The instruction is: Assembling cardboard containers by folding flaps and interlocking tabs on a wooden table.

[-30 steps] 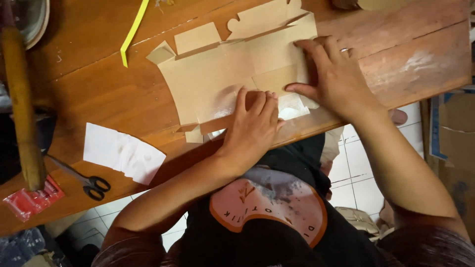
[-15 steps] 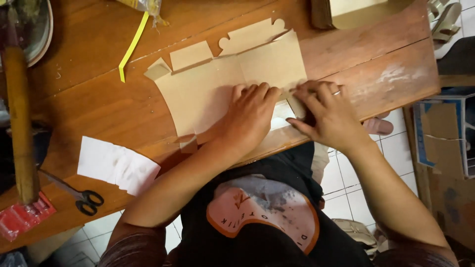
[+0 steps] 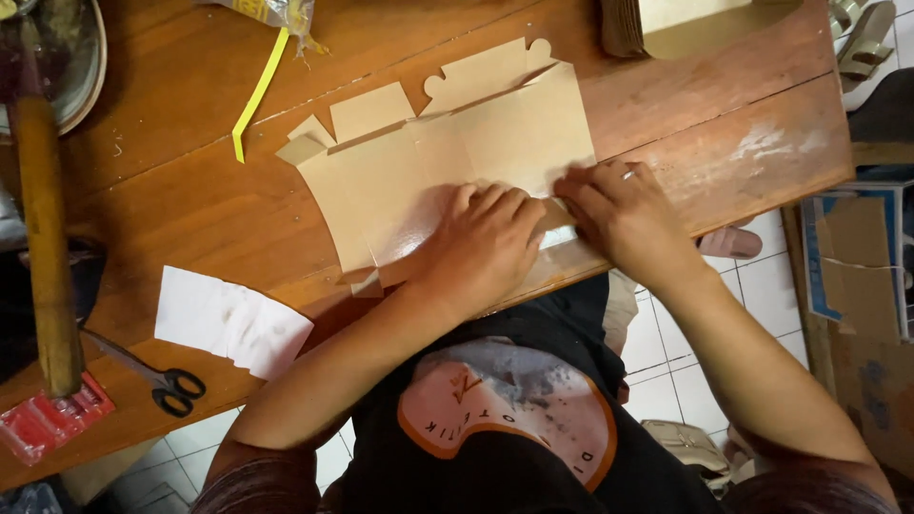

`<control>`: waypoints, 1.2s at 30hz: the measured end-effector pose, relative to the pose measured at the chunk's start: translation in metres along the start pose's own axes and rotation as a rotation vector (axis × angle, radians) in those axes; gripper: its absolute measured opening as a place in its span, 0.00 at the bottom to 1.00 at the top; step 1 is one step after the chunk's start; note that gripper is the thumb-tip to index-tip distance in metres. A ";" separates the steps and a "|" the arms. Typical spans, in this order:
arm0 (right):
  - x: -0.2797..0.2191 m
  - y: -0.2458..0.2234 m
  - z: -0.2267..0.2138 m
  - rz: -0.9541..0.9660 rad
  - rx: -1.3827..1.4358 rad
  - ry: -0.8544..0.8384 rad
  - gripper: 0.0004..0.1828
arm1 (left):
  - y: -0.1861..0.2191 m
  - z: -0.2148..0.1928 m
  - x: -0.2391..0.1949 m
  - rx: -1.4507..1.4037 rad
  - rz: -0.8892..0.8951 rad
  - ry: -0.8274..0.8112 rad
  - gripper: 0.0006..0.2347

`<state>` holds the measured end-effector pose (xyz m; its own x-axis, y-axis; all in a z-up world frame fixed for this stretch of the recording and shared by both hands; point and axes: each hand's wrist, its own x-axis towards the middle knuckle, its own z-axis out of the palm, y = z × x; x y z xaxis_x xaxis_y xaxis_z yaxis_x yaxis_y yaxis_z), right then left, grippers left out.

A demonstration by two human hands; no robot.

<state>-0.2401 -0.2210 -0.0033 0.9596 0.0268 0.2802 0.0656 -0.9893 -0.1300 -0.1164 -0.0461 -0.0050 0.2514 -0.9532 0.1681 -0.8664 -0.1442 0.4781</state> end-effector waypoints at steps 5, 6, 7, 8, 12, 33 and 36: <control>0.021 0.004 -0.011 0.234 0.230 -0.191 0.10 | 0.009 0.003 -0.002 0.068 0.041 0.029 0.21; 0.025 0.006 -0.013 0.374 0.383 -0.273 0.16 | 0.009 0.009 -0.003 0.080 0.038 0.022 0.24; 0.028 0.011 -0.014 0.372 0.384 -0.272 0.16 | 0.010 0.009 -0.001 0.081 0.037 0.023 0.24; 0.031 0.015 -0.015 0.435 0.421 -0.331 0.21 | 0.011 0.008 0.000 0.098 0.040 0.010 0.25; 0.027 0.041 -0.002 0.625 0.273 -0.483 0.38 | 0.014 0.014 0.004 0.155 0.024 -0.017 0.28; 0.058 0.022 -0.027 0.155 0.553 -0.123 0.33 | 0.024 -0.017 -0.011 -0.080 -0.028 -0.113 0.12; 0.078 0.003 -0.023 0.079 0.582 -0.068 0.06 | 0.012 -0.004 -0.029 -0.013 -0.005 -0.072 0.11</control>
<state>-0.1709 -0.2247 0.0401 0.9817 -0.0159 0.1897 0.1143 -0.7477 -0.6542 -0.1321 -0.0190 -0.0006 0.2234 -0.9692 0.1034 -0.8594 -0.1458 0.4901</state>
